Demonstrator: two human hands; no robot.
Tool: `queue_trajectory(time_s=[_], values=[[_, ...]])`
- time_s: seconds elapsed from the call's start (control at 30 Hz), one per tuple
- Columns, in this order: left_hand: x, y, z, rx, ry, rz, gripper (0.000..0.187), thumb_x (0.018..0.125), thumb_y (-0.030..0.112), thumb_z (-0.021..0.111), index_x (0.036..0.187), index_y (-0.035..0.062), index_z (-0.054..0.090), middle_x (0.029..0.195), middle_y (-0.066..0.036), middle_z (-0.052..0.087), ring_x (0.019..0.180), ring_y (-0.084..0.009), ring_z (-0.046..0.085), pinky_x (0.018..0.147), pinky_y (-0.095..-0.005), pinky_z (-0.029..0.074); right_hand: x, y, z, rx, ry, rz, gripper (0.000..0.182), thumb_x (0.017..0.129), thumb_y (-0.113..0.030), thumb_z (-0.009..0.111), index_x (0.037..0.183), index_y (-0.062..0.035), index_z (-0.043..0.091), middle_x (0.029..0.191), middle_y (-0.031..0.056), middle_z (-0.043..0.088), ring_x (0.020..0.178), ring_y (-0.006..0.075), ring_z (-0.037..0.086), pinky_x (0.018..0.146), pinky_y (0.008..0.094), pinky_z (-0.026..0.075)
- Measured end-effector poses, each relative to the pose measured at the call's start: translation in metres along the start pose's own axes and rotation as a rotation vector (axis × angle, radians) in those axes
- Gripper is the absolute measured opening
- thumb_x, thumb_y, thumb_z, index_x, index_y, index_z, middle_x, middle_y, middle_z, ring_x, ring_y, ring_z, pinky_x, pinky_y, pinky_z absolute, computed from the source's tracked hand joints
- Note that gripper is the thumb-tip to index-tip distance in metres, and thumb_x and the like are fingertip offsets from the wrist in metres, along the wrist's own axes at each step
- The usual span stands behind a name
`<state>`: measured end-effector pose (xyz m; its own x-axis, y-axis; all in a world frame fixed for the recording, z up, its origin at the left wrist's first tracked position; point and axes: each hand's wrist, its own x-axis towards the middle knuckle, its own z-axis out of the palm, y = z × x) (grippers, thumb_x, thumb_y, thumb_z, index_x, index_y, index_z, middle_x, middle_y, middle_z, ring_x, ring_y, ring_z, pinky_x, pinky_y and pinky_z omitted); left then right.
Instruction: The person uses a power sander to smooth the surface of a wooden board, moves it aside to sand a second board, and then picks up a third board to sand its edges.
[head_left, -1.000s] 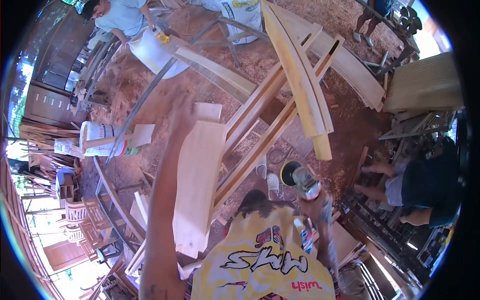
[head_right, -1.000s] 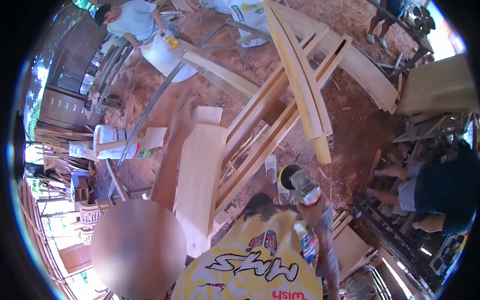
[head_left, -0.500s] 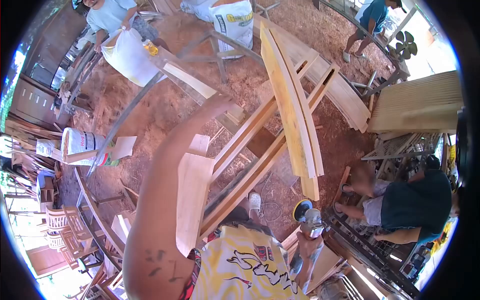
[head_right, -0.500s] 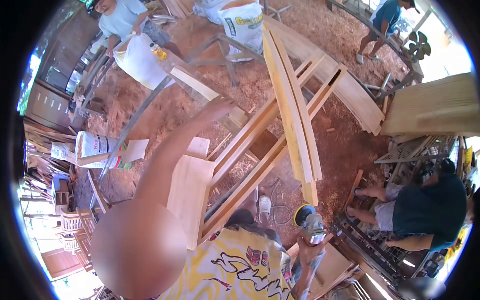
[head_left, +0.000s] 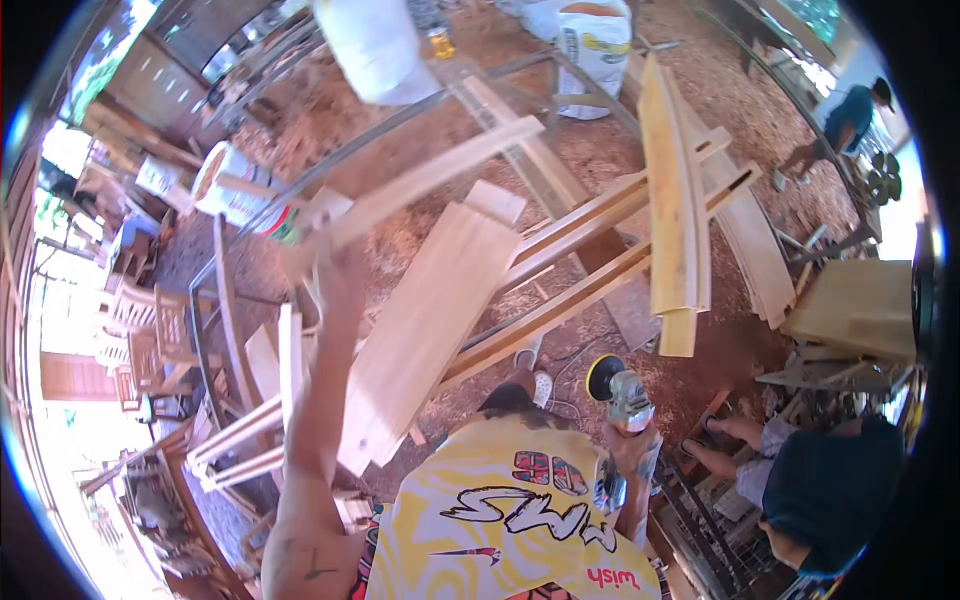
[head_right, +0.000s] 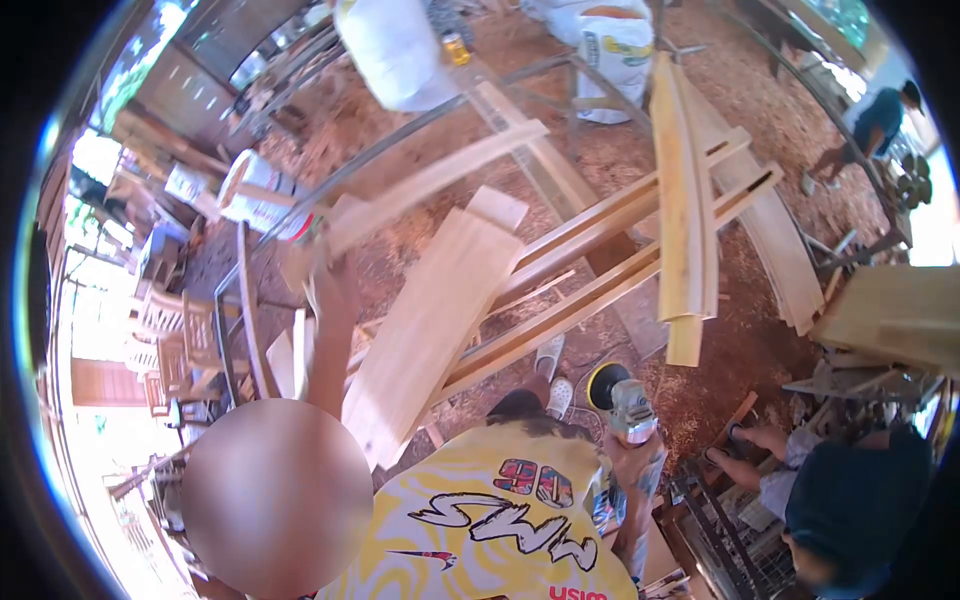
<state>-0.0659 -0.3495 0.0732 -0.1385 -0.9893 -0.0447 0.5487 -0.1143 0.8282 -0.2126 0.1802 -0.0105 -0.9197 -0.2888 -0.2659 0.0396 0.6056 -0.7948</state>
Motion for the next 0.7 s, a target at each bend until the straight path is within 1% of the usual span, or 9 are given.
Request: queue_trajectory(time_s=[0.07, 0.17, 0.23, 0.33, 0.43, 0.53, 0.6, 0.67, 0.7], values=[[-0.049, -0.011, -0.117, 0.017, 0.091, -0.092, 0.039, 0.114, 0.016, 0.063, 0.149, -0.0005, 0.056, 0.148, -0.016, 0.064, 0.141, -0.0299, 0.063, 0.125, -0.0403, 0.054, 0.005, -0.014, 0.004, -0.01, -0.073, -0.054, 0.038, 0.079, -0.023, 0.092, 0.104, 0.0025, 0.079, 0.087, 0.0188, 0.081, 0.083, 0.0289, 0.083, 0.074, 0.044, 0.062], [-0.158, -0.009, -0.184, -0.081, 0.287, -0.264, 0.04, 0.115, 0.019, 0.064, 0.148, -0.0023, 0.059, 0.148, -0.017, 0.065, 0.141, -0.029, 0.063, 0.124, -0.0392, 0.055, 0.012, -0.048, 0.007, -0.061, -0.194, -0.097, 0.038, 0.079, -0.024, 0.093, 0.102, 0.0022, 0.078, 0.086, 0.02, 0.081, 0.083, 0.0288, 0.084, 0.072, 0.0438, 0.062], [-0.204, -0.008, -0.203, -0.182, 0.406, -0.397, 0.036, 0.116, 0.017, 0.062, 0.145, -0.0039, 0.061, 0.143, -0.017, 0.069, 0.135, -0.0272, 0.068, 0.117, -0.0364, 0.061, 0.025, -0.061, 0.014, -0.184, -0.249, -0.165, 0.039, 0.079, -0.025, 0.094, 0.102, 0.0022, 0.078, 0.088, 0.021, 0.081, 0.086, 0.029, 0.084, 0.072, 0.044, 0.062], [-0.253, 0.021, -0.205, -0.088, 0.415, -0.521, 0.043, 0.117, 0.026, 0.062, 0.149, -0.0033, 0.058, 0.143, -0.02, 0.069, 0.134, -0.0278, 0.069, 0.116, -0.0338, 0.062, 0.041, -0.081, 0.029, -0.15, -0.364, -0.235, 0.039, 0.08, -0.025, 0.093, 0.106, 0.0005, 0.078, 0.093, 0.0197, 0.082, 0.088, 0.0298, 0.084, 0.075, 0.0443, 0.063], [-0.288, 0.021, -0.251, -0.23, 0.532, -0.607, 0.049, 0.116, 0.031, 0.064, 0.147, -0.0059, 0.058, 0.136, -0.019, 0.073, 0.12, -0.0268, 0.076, 0.102, -0.0306, 0.068, 0.047, -0.103, 0.054, -0.105, -0.494, -0.294, 0.04, 0.081, -0.026, 0.092, 0.109, -0.0012, 0.078, 0.097, 0.0184, 0.083, 0.09, 0.0306, 0.083, 0.078, 0.0446, 0.063], [-0.315, 0.05, -0.248, -0.364, 0.283, -0.923, 0.048, 0.112, 0.031, 0.071, 0.139, -0.0074, 0.064, 0.131, -0.018, 0.075, 0.104, -0.024, 0.079, 0.089, -0.0312, 0.07, 0.043, -0.124, 0.078, -0.153, -0.504, -0.453, 0.04, 0.082, -0.026, 0.092, 0.112, -0.0029, 0.079, 0.1, 0.017, 0.083, 0.092, 0.0302, 0.083, 0.081, 0.0441, 0.063], [-0.324, 0.054, -0.246, 0.009, 0.237, -0.987, 0.041, 0.107, 0.026, 0.077, 0.134, -0.0046, 0.068, 0.126, -0.017, 0.075, 0.095, -0.0258, 0.079, 0.081, -0.0341, 0.067, 0.038, -0.128, 0.092, -0.198, -0.51, -0.494, 0.044, 0.081, -0.028, 0.092, 0.116, -0.0038, 0.079, 0.103, 0.0176, 0.083, 0.094, 0.0323, 0.083, 0.083, 0.0441, 0.064], [-0.325, 0.053, -0.238, 0.644, 0.073, -0.713, 0.035, 0.103, 0.02, 0.081, 0.129, -0.0014, 0.072, 0.122, -0.016, 0.075, 0.092, -0.0291, 0.078, 0.077, -0.0386, 0.065, 0.024, -0.139, 0.107, -0.216, -0.533, -0.516, 0.046, 0.081, -0.029, 0.092, 0.117, -0.004, 0.079, 0.105, 0.0187, 0.083, 0.096, 0.034, 0.083, 0.084, 0.0447, 0.064], [-0.325, 0.049, -0.229, 1.061, -0.067, -0.373, 0.033, 0.1, 0.017, 0.082, 0.127, 0.0003, 0.073, 0.12, -0.016, 0.075, 0.094, -0.0315, 0.077, 0.079, -0.0417, 0.063, 0.016, -0.148, 0.111, -0.29, -0.524, -0.504, 0.047, 0.081, -0.03, 0.092, 0.117, -0.0043, 0.078, 0.107, 0.021, 0.083, 0.1, 0.0378, 0.082, 0.086, 0.0476, 0.064]])
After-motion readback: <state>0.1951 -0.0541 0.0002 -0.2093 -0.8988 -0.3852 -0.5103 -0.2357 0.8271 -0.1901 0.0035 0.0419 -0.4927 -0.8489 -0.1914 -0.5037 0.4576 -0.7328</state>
